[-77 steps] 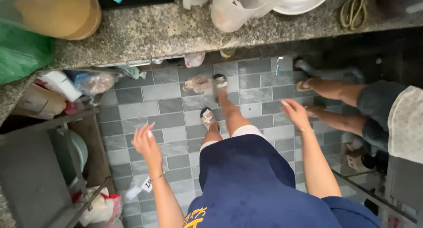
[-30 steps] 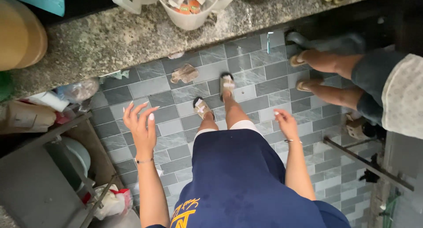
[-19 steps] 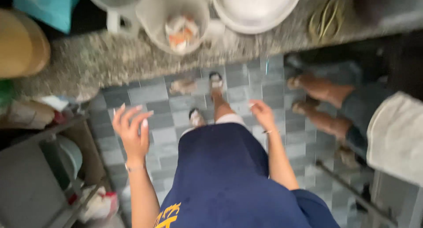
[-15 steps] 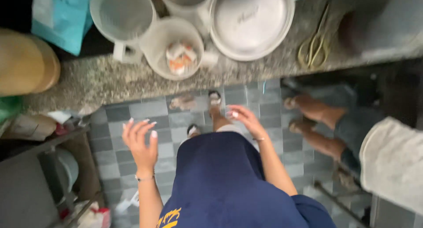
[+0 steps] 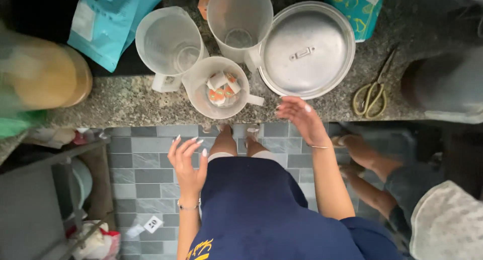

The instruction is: The person pours hot water from an electric kettle into a plastic pitcher, stirs a mug of steeping liquid with tongs, scoops powder from a large lidded jar into a pitcher set on a scale, and tears open sachets, pouring their contents into the pitcher.

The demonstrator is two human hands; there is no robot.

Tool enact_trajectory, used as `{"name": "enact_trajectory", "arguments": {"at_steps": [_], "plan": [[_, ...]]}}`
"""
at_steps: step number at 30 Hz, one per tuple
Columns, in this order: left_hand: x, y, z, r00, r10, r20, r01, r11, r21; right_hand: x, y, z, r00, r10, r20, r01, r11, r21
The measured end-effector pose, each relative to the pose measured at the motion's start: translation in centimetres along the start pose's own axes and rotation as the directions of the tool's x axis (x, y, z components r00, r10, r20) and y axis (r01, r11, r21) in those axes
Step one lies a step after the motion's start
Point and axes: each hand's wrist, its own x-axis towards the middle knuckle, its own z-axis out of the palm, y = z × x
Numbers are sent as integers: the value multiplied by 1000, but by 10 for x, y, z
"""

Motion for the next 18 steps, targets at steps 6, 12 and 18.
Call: {"name": "enact_trajectory", "arguments": {"at_steps": [6,12,18], "plan": [[53,-16,3,989,110,99,-103,992,-73,-28,17,18,976,5,-217,-8,1000,-14],[106,-44,-7,890,423,171,-366,886,-286,-31,62,52,915,-81,-394,77,997,-25],[133,-59,-27,759,633,151,-515,727,-454,-19,89,110,899,-95,-427,111,994,12]]}}
